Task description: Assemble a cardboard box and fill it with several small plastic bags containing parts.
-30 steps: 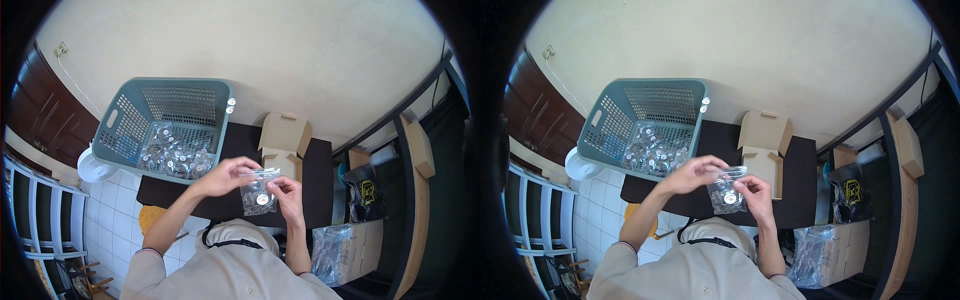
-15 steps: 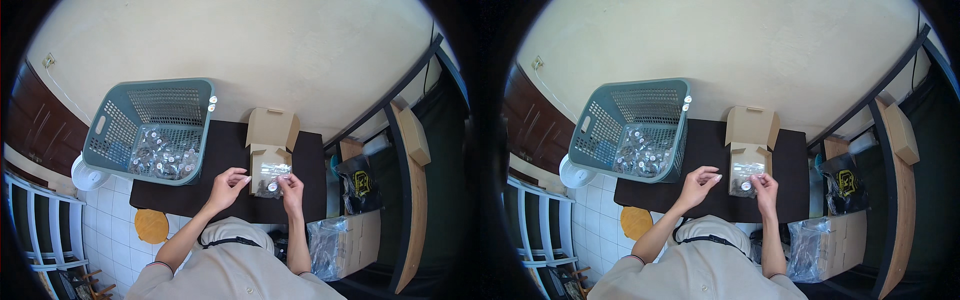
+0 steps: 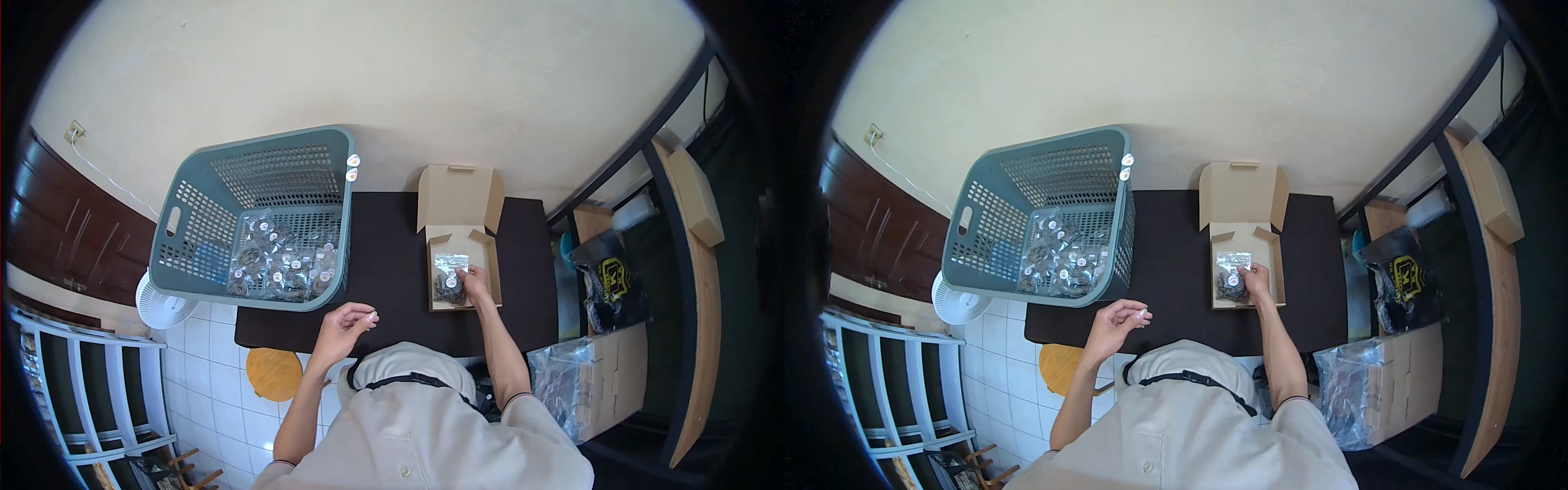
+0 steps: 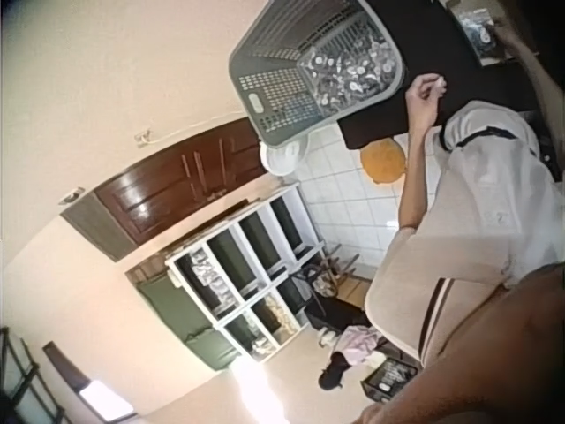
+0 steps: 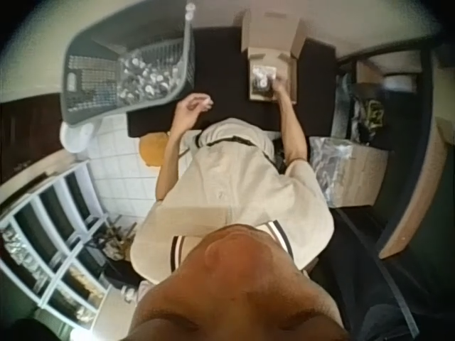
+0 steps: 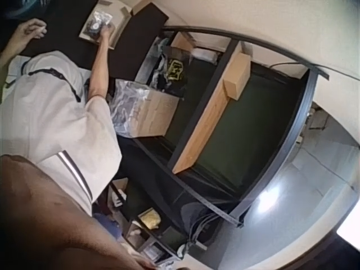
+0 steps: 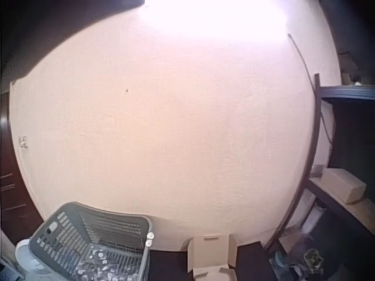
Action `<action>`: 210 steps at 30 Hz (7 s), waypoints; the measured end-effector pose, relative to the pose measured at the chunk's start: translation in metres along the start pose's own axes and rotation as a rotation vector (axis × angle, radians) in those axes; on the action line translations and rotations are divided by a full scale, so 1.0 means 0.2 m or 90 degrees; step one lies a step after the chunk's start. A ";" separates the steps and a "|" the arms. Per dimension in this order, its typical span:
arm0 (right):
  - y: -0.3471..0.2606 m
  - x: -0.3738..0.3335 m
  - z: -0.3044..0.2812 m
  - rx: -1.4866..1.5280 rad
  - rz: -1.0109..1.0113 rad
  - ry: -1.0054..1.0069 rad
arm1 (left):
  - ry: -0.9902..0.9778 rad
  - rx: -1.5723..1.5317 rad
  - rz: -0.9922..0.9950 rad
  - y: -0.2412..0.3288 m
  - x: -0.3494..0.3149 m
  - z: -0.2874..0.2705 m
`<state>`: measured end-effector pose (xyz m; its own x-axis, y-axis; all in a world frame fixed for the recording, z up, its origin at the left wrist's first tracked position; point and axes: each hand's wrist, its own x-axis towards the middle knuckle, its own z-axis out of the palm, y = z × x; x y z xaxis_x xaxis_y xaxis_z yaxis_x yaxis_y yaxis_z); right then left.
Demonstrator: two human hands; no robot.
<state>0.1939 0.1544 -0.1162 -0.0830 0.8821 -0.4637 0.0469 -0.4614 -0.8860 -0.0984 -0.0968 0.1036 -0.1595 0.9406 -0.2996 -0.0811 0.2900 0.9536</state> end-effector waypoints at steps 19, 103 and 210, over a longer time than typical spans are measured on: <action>-0.06 -0.23 0.03 -0.598 -0.084 0.002 | -0.034 0.061 -0.054 -0.06 0.09 -0.02; -0.55 -0.70 0.32 -0.297 -0.272 -0.024 | 0.225 -0.124 0.218 0.70 0.61 -1.68; -0.11 -0.06 0.16 -0.512 -0.370 -0.071 | -0.028 0.252 -0.069 -0.06 0.40 0.24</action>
<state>0.1623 0.1505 -0.0906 -0.3984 0.9172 0.0066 0.6254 0.2769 -0.7295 -0.0632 -0.0168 0.0702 -0.1278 0.9052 -0.4052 0.2913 0.4248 0.8571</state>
